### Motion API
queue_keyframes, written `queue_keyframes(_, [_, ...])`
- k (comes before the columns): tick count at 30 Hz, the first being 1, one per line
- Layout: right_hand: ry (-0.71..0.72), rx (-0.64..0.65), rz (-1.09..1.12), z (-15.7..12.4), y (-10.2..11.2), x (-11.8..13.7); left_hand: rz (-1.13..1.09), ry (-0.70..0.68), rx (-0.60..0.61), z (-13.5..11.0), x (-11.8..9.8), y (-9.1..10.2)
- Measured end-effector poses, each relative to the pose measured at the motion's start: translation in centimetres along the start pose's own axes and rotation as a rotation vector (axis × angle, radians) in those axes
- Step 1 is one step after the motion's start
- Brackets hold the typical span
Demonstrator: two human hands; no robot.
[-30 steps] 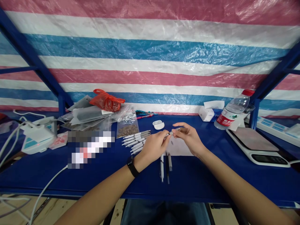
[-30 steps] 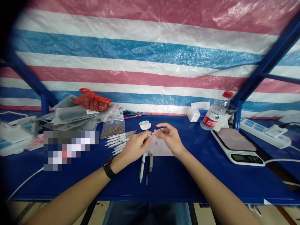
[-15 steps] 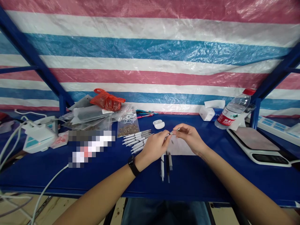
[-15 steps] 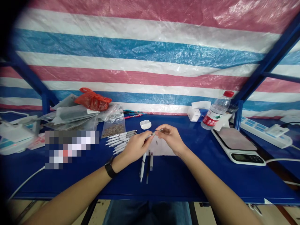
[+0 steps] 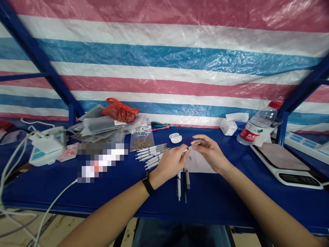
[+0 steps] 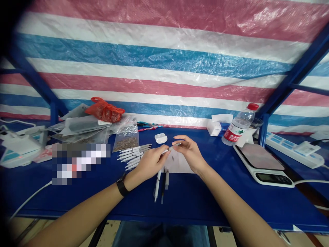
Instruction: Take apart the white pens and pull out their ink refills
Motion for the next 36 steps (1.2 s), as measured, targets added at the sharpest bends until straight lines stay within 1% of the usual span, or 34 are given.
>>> queue_keyframes(3, [0.014,0.009,-0.013,-0.1,-0.1,0.3,0.015,0.001,0.012,0.0,-0.1,0.1])
queue_keyframes(7, [-0.063,0.013,-0.053,-0.1,-0.2,-0.3,0.031,0.006,0.023,0.0,-0.1,0.1])
queue_keyframes(9, [-0.079,0.013,-0.059,0.0,-0.1,-0.5,0.039,0.013,0.034,0.0,0.0,0.0])
queue_keyframes(14, [-0.08,0.035,0.011,0.1,-0.2,-0.3,0.043,0.01,0.042,0.1,-0.1,-0.1])
queue_keyframes(18, [-0.058,-0.01,-0.007,0.2,-0.2,-0.2,0.028,-0.022,0.022,0.1,-0.2,0.0])
queue_keyframes(22, [-0.121,-0.02,-0.056,0.1,-0.5,-0.5,0.001,-0.015,0.005,0.0,-0.1,0.1])
queue_keyframes(24, [-0.128,-0.023,-0.055,0.1,-0.5,-0.4,0.008,-0.011,0.007,-0.1,-0.1,0.1])
queue_keyframes(28, [-0.069,-0.019,-0.027,0.2,-0.3,0.1,0.03,-0.026,0.006,-0.1,-0.4,0.3])
queue_keyframes(33, [0.072,0.038,-0.058,0.1,-0.4,1.0,0.003,-0.023,-0.008,-0.1,-0.5,0.5])
queue_keyframes(36, [0.066,0.042,-0.102,0.0,-0.4,1.0,-0.024,-0.018,-0.005,-0.1,-0.4,0.5])
Point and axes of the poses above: each hand's wrist, its own z-axis towards the middle knuckle, its own y-axis out of the back of the hand, x = y × z, the point moved 6 cm from there along z, towards the middle knuckle, and after that the axes turned 7 degrees about -x, right-handed, at the moved point
